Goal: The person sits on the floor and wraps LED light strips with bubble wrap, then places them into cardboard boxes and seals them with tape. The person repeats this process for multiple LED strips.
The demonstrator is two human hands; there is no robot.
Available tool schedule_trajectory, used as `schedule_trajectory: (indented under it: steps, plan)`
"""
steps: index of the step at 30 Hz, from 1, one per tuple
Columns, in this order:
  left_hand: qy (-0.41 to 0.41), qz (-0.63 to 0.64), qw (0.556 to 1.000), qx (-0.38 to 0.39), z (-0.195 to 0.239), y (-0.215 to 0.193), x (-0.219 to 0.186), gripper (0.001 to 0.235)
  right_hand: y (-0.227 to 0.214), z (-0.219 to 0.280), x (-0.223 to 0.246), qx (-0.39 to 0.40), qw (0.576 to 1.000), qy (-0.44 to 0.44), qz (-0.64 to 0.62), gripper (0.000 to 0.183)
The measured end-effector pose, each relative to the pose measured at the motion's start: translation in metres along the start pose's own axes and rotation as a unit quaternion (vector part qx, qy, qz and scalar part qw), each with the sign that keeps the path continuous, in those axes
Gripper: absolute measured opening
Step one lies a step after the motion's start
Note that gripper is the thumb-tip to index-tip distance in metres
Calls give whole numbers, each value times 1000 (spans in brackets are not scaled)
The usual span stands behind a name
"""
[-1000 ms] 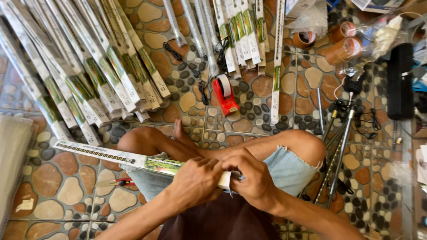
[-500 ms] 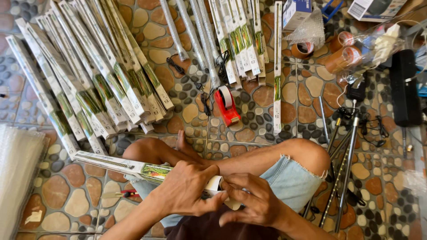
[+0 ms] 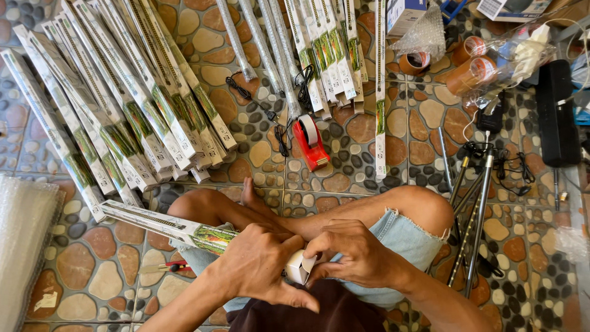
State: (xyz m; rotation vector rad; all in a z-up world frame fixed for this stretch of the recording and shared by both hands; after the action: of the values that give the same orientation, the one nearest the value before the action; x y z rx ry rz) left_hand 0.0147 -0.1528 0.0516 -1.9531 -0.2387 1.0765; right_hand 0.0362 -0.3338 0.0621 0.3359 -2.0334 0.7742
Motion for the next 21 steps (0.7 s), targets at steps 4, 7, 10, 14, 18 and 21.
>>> schedule_trajectory:
  steps: [4,7,10,14,18,21]
  plan:
    - [14,-15,1000,5,1,6,4,88,-6,-4,8,22,998,-56,9,19]
    - [2,-42,999,21,7,17,9,90,-10,-10,18,11,996,-84,24,14]
    - [27,6,1000,-11,5,14,7,82,-15,-7,20,31,995,-85,37,13]
    - [17,9,1000,-4,4,13,1,82,-10,-9,26,3,991,-102,84,11]
    - [36,-6,999,36,15,34,-2,87,1,0,3,-6,998,-62,-3,19]
    - [31,-29,997,69,33,60,9,53,17,10,-12,-32,997,-61,-41,22]
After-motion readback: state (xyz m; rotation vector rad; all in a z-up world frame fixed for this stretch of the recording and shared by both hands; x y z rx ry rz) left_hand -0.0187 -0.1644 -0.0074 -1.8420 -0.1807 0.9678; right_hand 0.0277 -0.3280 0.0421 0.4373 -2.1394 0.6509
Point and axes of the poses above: each hand's wrist, its own z-axis away from the middle knuckle, its own y-axis out of the palm, x = y × z, the point moved 4 cm from there along -z, towards the middle knuckle, and after that the axes turned 8 degrees about -x, right-handed, at the moved point
